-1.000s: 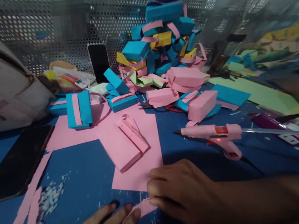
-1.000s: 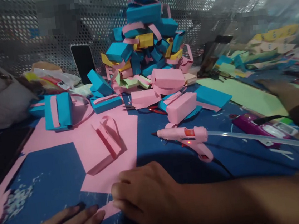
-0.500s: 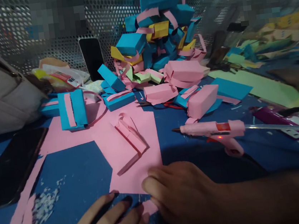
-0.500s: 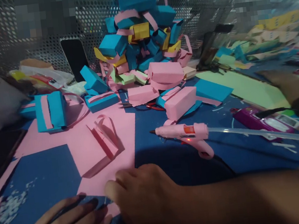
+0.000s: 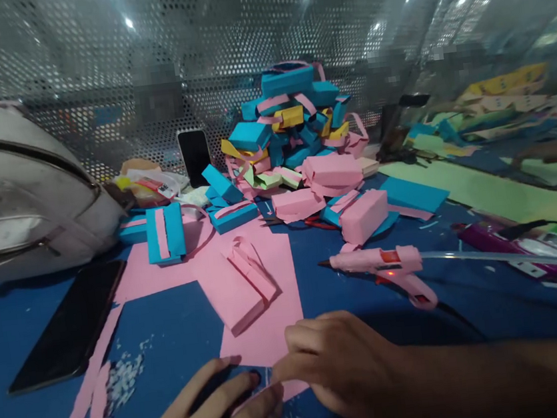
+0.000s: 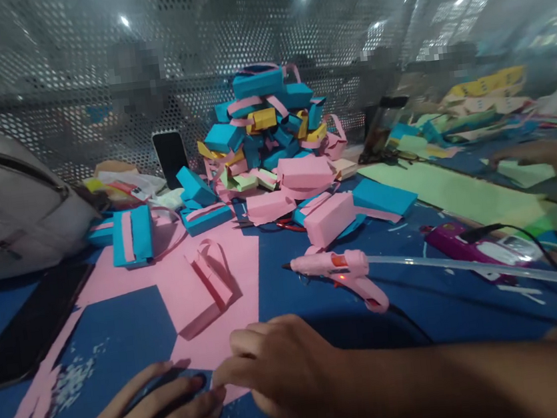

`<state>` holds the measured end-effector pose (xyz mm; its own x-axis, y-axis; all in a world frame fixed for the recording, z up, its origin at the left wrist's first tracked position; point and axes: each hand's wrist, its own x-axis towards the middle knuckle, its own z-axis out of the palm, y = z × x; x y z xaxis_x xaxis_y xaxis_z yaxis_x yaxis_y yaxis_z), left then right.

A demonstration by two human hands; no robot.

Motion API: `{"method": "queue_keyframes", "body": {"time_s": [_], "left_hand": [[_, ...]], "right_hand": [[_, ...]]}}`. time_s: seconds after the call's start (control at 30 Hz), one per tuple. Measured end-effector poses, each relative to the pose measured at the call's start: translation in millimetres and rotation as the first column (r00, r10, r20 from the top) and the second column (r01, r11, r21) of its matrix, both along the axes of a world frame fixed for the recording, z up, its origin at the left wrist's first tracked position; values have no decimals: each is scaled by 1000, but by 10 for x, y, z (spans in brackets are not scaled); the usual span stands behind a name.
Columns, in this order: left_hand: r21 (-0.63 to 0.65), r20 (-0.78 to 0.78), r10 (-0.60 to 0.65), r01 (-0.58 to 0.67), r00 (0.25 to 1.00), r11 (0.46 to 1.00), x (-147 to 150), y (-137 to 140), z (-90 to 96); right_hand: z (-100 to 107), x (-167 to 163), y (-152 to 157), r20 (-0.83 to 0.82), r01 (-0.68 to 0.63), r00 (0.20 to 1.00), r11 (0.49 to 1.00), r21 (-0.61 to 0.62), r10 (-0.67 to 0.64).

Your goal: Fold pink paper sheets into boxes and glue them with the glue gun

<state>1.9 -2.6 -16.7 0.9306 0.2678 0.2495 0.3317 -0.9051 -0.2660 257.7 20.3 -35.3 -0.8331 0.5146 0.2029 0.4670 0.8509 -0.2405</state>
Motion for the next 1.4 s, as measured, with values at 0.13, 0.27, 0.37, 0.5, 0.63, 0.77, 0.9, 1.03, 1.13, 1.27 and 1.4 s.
{"method": "queue_keyframes", "body": {"time_s": [0.13, 0.27, 0.37, 0.5, 0.63, 0.77, 0.9, 1.03, 1.13, 1.27, 1.4], "left_hand": [[-49, 47, 54, -51, 997, 997, 6, -104, -116], [5, 111, 40, -41, 993, 999, -37, -174, -125], [51, -87, 3, 2, 996, 999, -111, -211, 33], [77, -99, 21, -13, 995, 997, -223, -305, 126], [-29, 42, 173, -172, 984, 985, -289, -457, -36], [-111, 133, 243, -229, 961, 967, -290, -537, -80], [-203, 80, 230, -210, 970, 956, -227, -477, 111], [-390, 92, 290, -234, 953, 891, -89, -351, 192], [-488, 108, 385, -289, 917, 824, 28, -270, 128], [-594, 73, 514, -376, 855, 711, 151, -228, 73], [-692, -7, 602, -439, 798, 573, 221, -229, 89]], "right_hand": [[-20, -52, -60, -40, -39, 998, 967, 252, 51], [-14, -84, -114, -4, -111, 993, 949, 293, 118], [-17, -88, -142, 19, -132, 991, 934, 331, 133], [-59, -105, -163, 9, -121, 992, 914, 387, 128], [-99, -124, -154, -13, -114, 992, 913, 391, 129], [-49, -109, -129, 6, -129, 990, 914, 385, 137], [111, -37, -151, 142, -159, 981, 962, 223, 129], [169, 117, -272, 194, -78, 979, 994, 74, 63], [104, 299, -421, 149, -14, 989, 992, 123, -5], [82, 653, -597, 62, 75, 995, 992, 99, -81], [164, 1128, -616, 5, 251, 968, 968, -27, -251]]}}
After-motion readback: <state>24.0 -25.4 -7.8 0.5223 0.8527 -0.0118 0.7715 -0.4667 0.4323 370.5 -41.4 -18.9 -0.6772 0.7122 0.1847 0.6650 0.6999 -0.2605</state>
